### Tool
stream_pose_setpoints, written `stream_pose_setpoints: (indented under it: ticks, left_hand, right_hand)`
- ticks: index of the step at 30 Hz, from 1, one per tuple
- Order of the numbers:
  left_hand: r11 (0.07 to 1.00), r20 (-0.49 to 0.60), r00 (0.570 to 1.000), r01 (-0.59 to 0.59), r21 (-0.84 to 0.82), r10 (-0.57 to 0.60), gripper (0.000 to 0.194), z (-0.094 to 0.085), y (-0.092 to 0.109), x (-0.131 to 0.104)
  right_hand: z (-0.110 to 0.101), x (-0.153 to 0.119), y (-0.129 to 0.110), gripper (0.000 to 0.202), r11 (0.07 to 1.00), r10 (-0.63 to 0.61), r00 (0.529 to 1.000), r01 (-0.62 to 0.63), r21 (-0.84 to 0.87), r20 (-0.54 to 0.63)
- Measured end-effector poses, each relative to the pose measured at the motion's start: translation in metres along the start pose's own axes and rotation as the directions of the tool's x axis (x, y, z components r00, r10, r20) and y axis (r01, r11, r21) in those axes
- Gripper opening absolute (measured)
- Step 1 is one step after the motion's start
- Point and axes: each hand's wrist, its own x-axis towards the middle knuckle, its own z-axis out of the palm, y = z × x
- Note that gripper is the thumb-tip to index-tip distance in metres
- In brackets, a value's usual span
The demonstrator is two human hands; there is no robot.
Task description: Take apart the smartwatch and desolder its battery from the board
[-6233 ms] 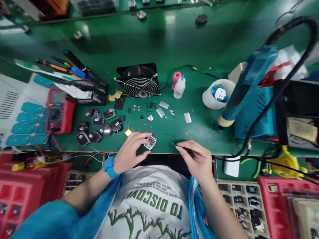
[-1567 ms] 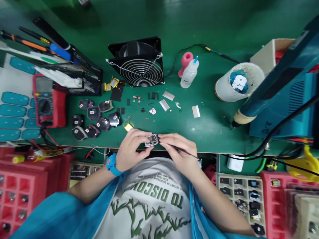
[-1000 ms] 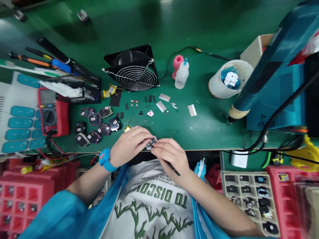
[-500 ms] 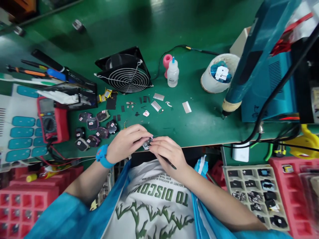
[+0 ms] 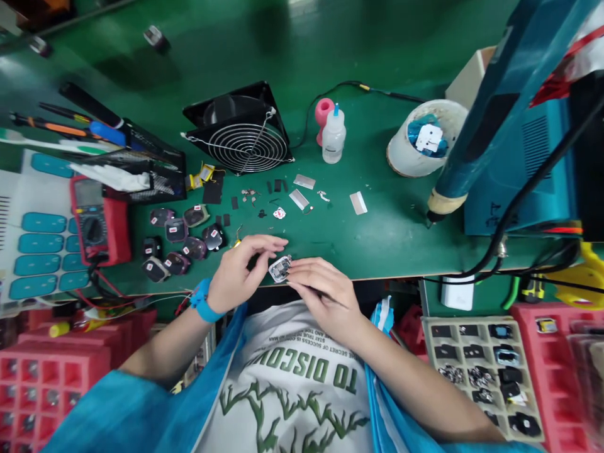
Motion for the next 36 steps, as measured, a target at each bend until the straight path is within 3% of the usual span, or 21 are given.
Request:
stream_pose_setpoints:
  ticks: [4, 9, 16, 22, 28, 36]
  left_hand:
    - [0.997, 0.042, 0.996, -0.074, 0.027, 0.073, 0.023, 0.000, 0.001, -0.025]
    - [0.984, 0.098, 0.987, -0.138, 0.116, 0.127, 0.015, 0.007, 0.000, -0.032]
    - [0.987, -0.053, 0.995, -0.080, 0.142, 0.089, 0.023, 0.022, -0.001, -0.036]
    - [0.989, -0.032, 0.997, -0.068, 0.134, 0.073, 0.026, 0.016, 0.000, -0.035]
    - [0.978, -0.095, 0.990, -0.080, 0.195, 0.100, 0.038, 0.022, -0.003, -0.037]
    - [0.969, -0.138, 0.980, -0.114, 0.217, 0.146, 0.040, 0.027, -0.004, -0.038]
  right_hand:
    - [-0.005, 0.001, -0.003, 0.023, 0.992, 0.114, 0.992, -0.112, 0.052, -0.044]
    - [-0.007, 0.001, 0.001, 0.024, 0.993, 0.118, 0.993, -0.118, -0.028, -0.015]
    - [-0.004, 0.006, 0.004, 0.025, 0.998, 0.061, 0.996, -0.060, -0.021, 0.059]
    - [-0.005, 0.008, 0.006, 0.020, 0.998, 0.067, 0.997, -0.068, 0.017, 0.042]
    - [-0.005, 0.008, 0.007, 0.018, 0.998, 0.053, 0.998, -0.053, 0.023, 0.039]
    - [-0.002, 0.005, 0.006, 0.020, 1.000, -0.002, 1.000, 0.002, -0.006, 0.009]
